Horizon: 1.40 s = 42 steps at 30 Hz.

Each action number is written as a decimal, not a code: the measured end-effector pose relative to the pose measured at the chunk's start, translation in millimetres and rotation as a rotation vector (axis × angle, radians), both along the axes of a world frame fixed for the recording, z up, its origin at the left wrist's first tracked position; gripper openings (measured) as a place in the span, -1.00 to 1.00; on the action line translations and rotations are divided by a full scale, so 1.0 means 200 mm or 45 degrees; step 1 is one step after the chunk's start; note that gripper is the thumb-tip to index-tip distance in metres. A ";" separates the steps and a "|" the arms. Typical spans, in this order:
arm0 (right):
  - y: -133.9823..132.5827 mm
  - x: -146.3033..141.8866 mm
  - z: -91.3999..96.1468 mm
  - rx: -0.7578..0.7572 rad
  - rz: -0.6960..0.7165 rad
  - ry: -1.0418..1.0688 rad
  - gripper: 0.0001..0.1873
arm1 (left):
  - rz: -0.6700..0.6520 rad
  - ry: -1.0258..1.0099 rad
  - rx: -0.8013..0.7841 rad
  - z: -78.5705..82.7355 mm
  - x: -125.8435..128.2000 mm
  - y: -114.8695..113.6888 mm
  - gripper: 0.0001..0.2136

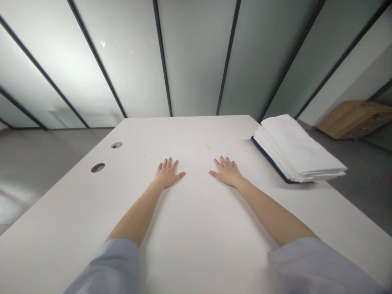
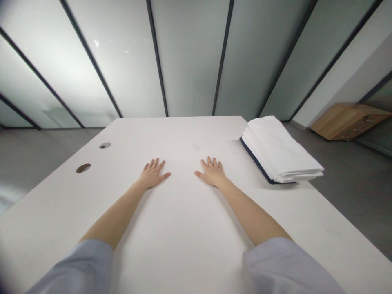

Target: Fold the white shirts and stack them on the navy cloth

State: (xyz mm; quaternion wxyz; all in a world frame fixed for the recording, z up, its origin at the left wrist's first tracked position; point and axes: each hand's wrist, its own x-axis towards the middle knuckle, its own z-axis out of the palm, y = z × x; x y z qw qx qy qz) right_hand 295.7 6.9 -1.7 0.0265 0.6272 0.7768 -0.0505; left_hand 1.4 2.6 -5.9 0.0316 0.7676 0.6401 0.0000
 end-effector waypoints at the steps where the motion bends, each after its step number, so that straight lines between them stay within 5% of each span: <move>1: 0.00 0.00 0.00 0.000 -0.001 0.003 -0.06 | 0.001 0.001 -0.001 0.00 0.00 0.00 -0.20; 42: 0.02 0.01 -0.03 -0.028 -0.017 0.004 -0.03 | 0.012 0.063 -0.046 0.02 0.01 0.00 -0.17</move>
